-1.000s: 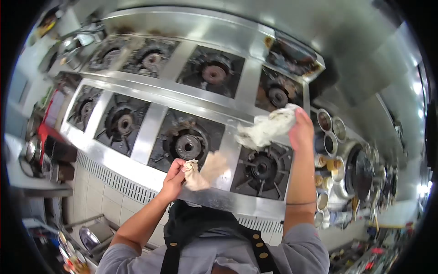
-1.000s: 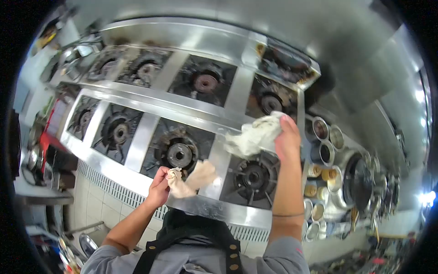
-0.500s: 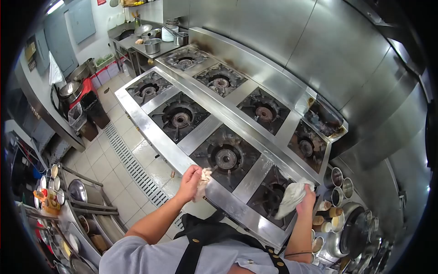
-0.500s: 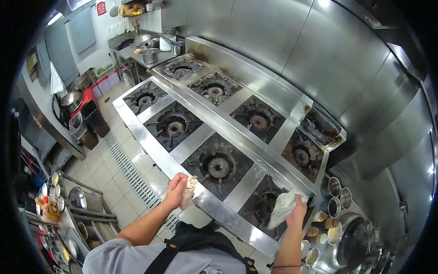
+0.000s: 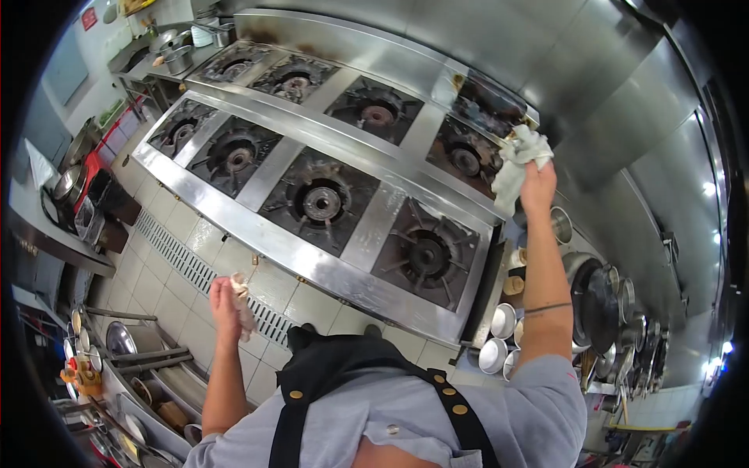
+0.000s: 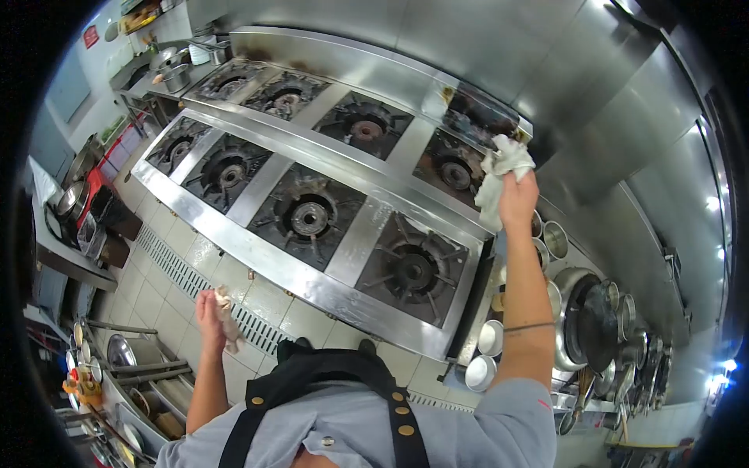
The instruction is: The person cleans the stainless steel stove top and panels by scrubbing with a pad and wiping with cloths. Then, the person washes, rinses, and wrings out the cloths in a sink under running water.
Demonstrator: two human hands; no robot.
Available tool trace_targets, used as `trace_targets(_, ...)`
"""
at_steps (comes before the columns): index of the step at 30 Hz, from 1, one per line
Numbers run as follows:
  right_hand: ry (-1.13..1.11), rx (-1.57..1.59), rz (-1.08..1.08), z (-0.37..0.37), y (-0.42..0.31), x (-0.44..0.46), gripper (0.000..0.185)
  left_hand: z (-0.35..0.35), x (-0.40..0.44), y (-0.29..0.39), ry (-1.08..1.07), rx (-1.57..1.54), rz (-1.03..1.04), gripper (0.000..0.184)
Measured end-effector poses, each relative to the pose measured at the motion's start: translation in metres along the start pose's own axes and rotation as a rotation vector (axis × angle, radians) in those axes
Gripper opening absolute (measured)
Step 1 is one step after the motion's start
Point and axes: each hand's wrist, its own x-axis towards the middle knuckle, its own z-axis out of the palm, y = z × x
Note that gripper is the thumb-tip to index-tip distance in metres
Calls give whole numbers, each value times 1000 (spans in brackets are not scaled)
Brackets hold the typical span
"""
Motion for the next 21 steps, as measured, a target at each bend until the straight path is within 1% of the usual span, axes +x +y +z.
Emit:
trace_targets(1, -25, -243, -208, 1, 9, 0, 37, 0, -7, -1, 52, -48, 1, 14)
trace_targets(2, -54, -484, -417, 0, 22, 0, 38, 2, -15, 0, 50, -40, -3, 14)
trace_targets(4, -123, -741, -634, 6, 86, -7, 35, 13, -30, 4, 100, -37, -7, 14)
trace_targets(6, -367, -854, -345, 15, 147, -23, 34, 33, -47, 7, 113, -1, -34, 14)
trace_targets(7, -381, -848, -332, 17, 179, -40, 34, 39, -53, 3, 118, -8, -32, 15)
trace_targets(8, -471, -938, -331, 18, 210, -58, 42, 44, -58, 0, 121, -14, -28, 17)
trace_targets(9, -563, -1026, -334, 20, 224, -68, 51, 52, -60, -8, 139, 3, -62, 18)
trace_targets(10, -581, -1019, -326, 23, 237, -68, 51, 58, -61, -16, 145, 16, -75, 18)
trace_targets(11, -570, -902, -137, 27, 246, -63, 62, 65, -59, -22, 123, 72, -74, 18)
trace_targets(12, -557, -787, 46, 32, 236, -59, 73, 75, -57, -24, 105, 122, -75, 19)
trace_targets(13, -342, -855, 214, 38, 223, -67, 82, 87, -49, -29, 127, 93, -75, 19)
trace_targets(14, -367, -865, 211, 43, 236, -73, 82, 98, -36, -33, 145, 98, -19, 19)
trace_targets(15, -415, -1016, 212, 49, 253, -83, 82, 111, -20, -39, 161, 103, 35, 20)
trace_targets(16, -459, -1168, 204, 54, 268, -89, 83, 126, -4, -39, 176, 99, 42, 21)
trace_targets(17, -431, -1146, 177, 57, 273, -94, 81, 141, 17, -39, 194, 91, 53, 22)
trace_targets(19, -443, -1153, 150, 51, 284, -92, 81, 142, 68, -78, 298, 324, 226, 25)
trace_targets(20, -441, -1148, 139, 49, 289, -90, 82, 155, 82, -78, 393, 547, 305, 25)
trace_targets(21, -436, -1101, 160, 46, 283, -85, 86, 161, 95, -86, 422, 665, 303, 23)
